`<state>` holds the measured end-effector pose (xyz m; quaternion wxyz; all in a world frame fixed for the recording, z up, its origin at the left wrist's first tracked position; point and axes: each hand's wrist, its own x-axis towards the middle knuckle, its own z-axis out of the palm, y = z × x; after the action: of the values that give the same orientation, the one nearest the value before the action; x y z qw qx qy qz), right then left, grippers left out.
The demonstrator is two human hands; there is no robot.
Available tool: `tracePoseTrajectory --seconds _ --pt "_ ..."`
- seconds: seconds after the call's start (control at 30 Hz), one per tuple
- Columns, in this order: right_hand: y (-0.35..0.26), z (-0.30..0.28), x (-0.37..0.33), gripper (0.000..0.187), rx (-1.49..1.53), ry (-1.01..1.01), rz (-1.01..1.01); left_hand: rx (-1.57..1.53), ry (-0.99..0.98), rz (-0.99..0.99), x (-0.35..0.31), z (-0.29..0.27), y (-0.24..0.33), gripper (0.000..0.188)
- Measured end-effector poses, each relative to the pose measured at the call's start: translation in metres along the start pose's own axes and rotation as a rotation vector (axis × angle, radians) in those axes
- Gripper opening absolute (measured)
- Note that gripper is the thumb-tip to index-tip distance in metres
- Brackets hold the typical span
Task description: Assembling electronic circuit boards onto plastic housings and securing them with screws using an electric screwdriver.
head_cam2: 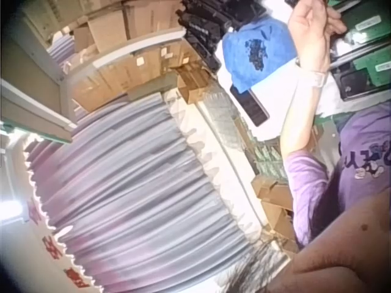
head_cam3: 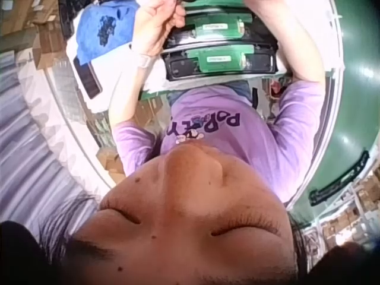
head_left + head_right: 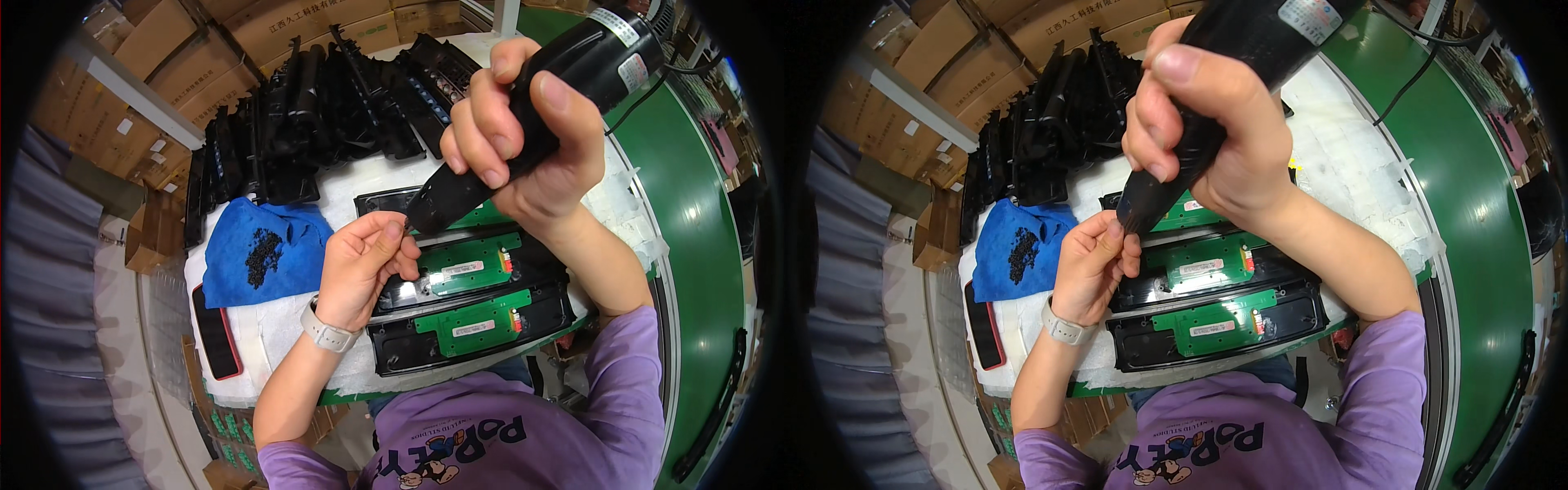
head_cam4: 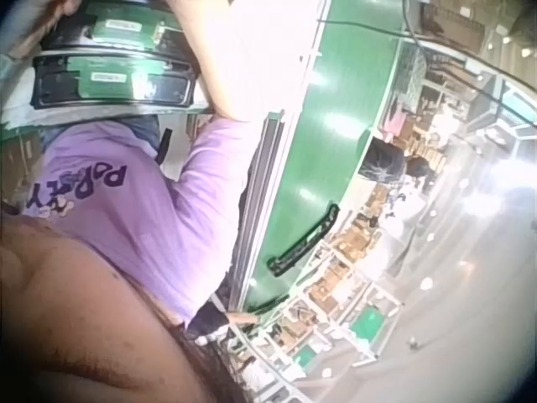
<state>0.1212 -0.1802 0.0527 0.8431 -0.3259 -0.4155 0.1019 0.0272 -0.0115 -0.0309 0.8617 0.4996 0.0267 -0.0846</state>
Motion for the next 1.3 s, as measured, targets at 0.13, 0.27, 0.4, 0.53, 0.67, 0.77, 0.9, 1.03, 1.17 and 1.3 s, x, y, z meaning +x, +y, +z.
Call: tracePoseTrajectory --seconds 0.13,0.27,0.4,0.53,0.67,0.77,0.9,1.03,1.17,1.3 --pt "-0.004 -0.001 0.000 0.026 0.049 0.056 -0.015 -0.018 0.001 0.023 0.001 0.001 0.000 0.017" --pt "-0.002 -0.002 0.001 0.026 0.091 0.022 0.004 0.018 -0.015 0.014 -0.001 -0.003 0.002 0.015" --pt "-0.004 0.003 0.001 0.019 0.203 0.128 0.068 0.079 -0.057 0.025 -0.001 -0.005 0.005 0.014" --pt "-0.005 0.007 -0.002 0.022 0.144 0.139 0.078 0.142 -0.127 0.032 -0.003 -0.004 0.009 0.014" --pt "-0.007 0.006 -0.002 0.028 0.079 0.055 0.000 0.142 -0.069 0.074 -0.002 -0.003 0.008 0.016" --pt "-0.009 0.002 -0.002 0.028 0.054 0.030 -0.037 0.126 -0.060 0.076 -0.001 -0.005 0.008 0.015" --pt "-0.007 0.004 -0.003 0.028 0.095 0.055 0.000 0.116 -0.097 0.087 -0.002 -0.005 0.006 0.013" --pt "-0.009 0.006 -0.005 0.027 0.087 0.085 0.036 0.187 -0.052 0.173 -0.004 0.001 0.004 0.011" --pt "-0.014 0.010 -0.002 0.018 0.183 0.209 0.083 0.197 -0.087 0.161 -0.007 0.003 0.004 0.011" --pt "-0.017 0.002 -0.001 0.018 0.219 0.267 0.116 0.228 -0.017 0.136 -0.002 0.015 0.000 0.021"
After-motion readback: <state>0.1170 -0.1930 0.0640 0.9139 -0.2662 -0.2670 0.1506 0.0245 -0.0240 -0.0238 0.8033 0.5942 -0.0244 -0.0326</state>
